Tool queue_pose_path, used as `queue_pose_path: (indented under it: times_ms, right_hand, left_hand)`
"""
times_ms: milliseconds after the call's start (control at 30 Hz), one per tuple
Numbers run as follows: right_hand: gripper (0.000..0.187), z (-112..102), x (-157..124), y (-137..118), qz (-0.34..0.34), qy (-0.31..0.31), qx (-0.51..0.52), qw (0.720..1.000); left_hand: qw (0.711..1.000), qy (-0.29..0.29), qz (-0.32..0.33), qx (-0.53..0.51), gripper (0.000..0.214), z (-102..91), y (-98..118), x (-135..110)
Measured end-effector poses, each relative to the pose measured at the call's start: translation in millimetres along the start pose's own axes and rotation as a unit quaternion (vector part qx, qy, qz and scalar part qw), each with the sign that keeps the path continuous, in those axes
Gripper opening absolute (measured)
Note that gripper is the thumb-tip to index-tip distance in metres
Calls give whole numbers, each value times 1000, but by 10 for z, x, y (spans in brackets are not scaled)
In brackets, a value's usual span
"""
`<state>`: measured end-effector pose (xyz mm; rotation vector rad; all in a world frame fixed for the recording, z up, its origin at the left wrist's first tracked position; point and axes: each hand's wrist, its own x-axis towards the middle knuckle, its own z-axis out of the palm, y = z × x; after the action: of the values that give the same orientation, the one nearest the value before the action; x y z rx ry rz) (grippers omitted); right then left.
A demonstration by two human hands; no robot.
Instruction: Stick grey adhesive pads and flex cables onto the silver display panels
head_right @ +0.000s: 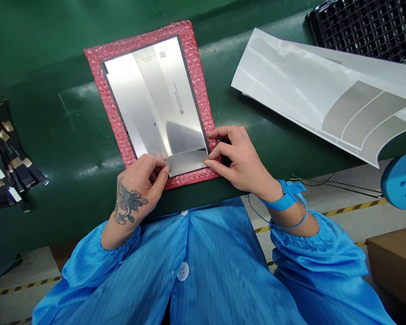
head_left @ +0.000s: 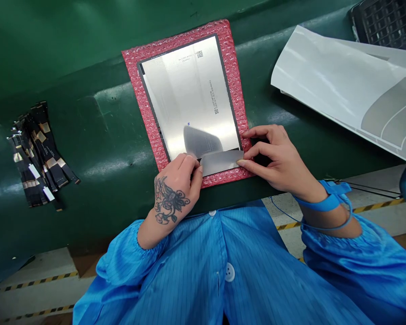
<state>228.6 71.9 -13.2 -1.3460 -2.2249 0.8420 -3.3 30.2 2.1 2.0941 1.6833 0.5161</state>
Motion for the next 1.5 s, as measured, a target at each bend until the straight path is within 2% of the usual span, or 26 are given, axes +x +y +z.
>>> queue_pose_path:
  times_ms: [1033,1500]
  right_hand:
    - [12,-6,9,-7,-35,8,-2,999]
    - [13,-7,9,0,-27,3,-7,1000]
  left_hand:
    - [1000,9,18,5,13,11,-14,-11]
    - [999,10,25,22,14,16,-22,-16]
